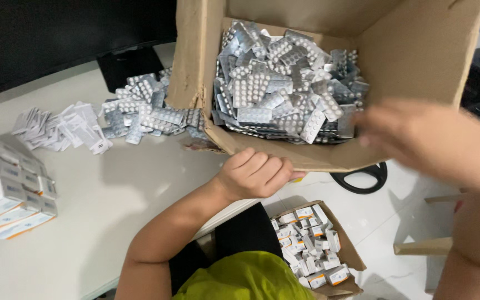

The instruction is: The person repeatedly takes blister packs of pills from a cardboard box, places them on a table, and inserts them into small white boxes. They then close the boxes and stack them on the table.

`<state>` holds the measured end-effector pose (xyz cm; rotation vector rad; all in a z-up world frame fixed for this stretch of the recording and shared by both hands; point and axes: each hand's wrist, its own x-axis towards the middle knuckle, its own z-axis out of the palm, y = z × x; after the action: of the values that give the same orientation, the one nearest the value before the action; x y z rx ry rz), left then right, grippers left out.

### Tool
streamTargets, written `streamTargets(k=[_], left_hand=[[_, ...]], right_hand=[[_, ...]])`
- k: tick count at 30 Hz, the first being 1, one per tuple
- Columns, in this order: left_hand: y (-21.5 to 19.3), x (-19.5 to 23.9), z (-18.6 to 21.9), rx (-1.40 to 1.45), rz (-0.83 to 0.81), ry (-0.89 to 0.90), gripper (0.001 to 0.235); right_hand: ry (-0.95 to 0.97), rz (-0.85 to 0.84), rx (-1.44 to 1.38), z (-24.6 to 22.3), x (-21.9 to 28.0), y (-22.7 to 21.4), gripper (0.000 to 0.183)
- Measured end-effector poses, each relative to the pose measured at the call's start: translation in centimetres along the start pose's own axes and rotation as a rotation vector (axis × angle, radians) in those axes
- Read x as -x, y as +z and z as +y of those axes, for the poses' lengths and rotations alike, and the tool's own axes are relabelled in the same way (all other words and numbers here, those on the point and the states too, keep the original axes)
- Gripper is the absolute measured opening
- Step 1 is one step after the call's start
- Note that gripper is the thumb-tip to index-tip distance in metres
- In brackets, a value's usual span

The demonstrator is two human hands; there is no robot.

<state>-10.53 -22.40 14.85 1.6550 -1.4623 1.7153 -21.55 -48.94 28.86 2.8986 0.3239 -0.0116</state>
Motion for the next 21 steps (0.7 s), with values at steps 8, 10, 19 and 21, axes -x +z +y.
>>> streamTargets(k=[8,10,19,21], left_hand=[[-1.4,0.8,0.5,0.045,0.024,0.094,0.031],[-1.7,1.1,0.6,0.059,0.034,0.108,0.03],[-1.7,1.4,0.6,0.071,0.087,0.127,0.03],[-1.3,1.8,0.7,0.057,0.09,0.13,0.028]], right_hand=[[0.189,-0.094,0.268,9.9,-18.6,-0.1,0.033],[0.282,-0.118,0.224,11.3,-22.2,2.8,0.052],[0.567,-0.29,-0.254,10.0,-25.0,13.5,0.116],[0.533,-0.228,-0.246,9.3,-25.0,14.7,0.11]])
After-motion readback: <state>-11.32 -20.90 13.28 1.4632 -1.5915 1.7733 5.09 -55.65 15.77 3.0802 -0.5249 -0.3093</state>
